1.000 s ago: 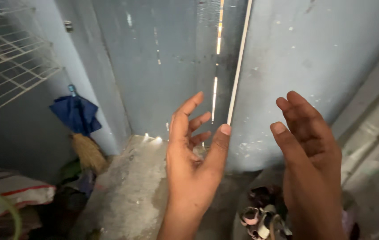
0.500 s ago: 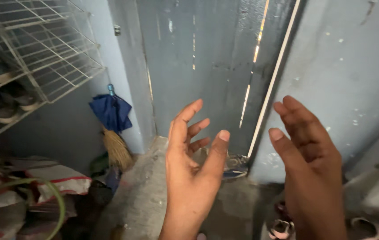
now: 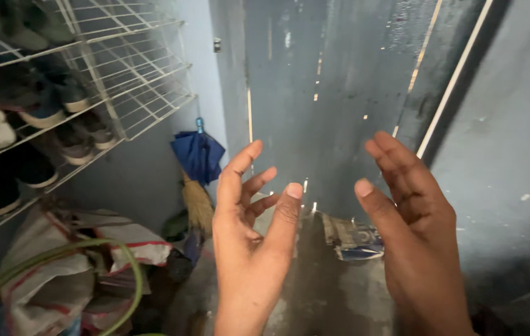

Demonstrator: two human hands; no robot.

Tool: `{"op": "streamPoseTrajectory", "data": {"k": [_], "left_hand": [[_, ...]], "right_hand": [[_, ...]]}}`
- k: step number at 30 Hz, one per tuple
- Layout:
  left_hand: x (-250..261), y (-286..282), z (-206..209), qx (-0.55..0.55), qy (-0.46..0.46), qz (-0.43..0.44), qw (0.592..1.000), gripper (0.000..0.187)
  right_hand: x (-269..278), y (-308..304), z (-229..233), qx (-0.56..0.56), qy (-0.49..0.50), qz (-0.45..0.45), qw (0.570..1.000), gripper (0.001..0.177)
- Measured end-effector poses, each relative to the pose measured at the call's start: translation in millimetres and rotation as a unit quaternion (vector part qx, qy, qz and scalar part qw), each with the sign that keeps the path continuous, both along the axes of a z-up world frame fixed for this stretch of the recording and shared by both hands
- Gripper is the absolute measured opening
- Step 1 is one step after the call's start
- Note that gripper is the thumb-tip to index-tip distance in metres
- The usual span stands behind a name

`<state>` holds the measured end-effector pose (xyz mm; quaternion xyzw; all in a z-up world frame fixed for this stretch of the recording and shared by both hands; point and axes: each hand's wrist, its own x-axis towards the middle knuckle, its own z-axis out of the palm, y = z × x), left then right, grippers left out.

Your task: The person removes several pairs of shoes from a wall-mounted wire rack, including beige sandals, blue sneakers, white flip-flops, green sandals, gray sneakers, and black slip-ons. Each pair is briefly held and then placed on the floor in a pile.

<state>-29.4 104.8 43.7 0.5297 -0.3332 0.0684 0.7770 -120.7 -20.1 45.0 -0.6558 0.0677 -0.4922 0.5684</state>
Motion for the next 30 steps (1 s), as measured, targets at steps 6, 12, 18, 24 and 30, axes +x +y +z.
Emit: {"op": "streamPoseTrajectory", "data": {"k": [6, 12, 18, 24, 30], "left_hand": [[31, 39, -2, -0.017, -0.005, 0.036, 0.999, 0.057], [54, 80, -3, -0.005, 0.007, 0.074, 0.997, 0.056], [78, 108, -10, -0.007, 0.022, 0.094, 0.995, 0.057], [100, 121, -18, -0.003, 0.071, 0.112, 0.991, 0.062], [123, 127, -18, -0.014, 0.089, 0.136, 0.987, 0.063]], "right_hand": [[39, 34, -1, -0.001, 0.001, 0.033, 0.999, 0.06], [72, 67, -4, -0.012, -0.021, 0.087, 0.996, 0.059], [102, 90, -8, -0.008, -0.013, 0.1, 0.995, 0.058], [128, 98, -12, -0.016, -0.007, 0.115, 0.993, 0.057], [165, 96, -19, 0.002, -0.02, 0.168, 0.986, 0.058]]}}
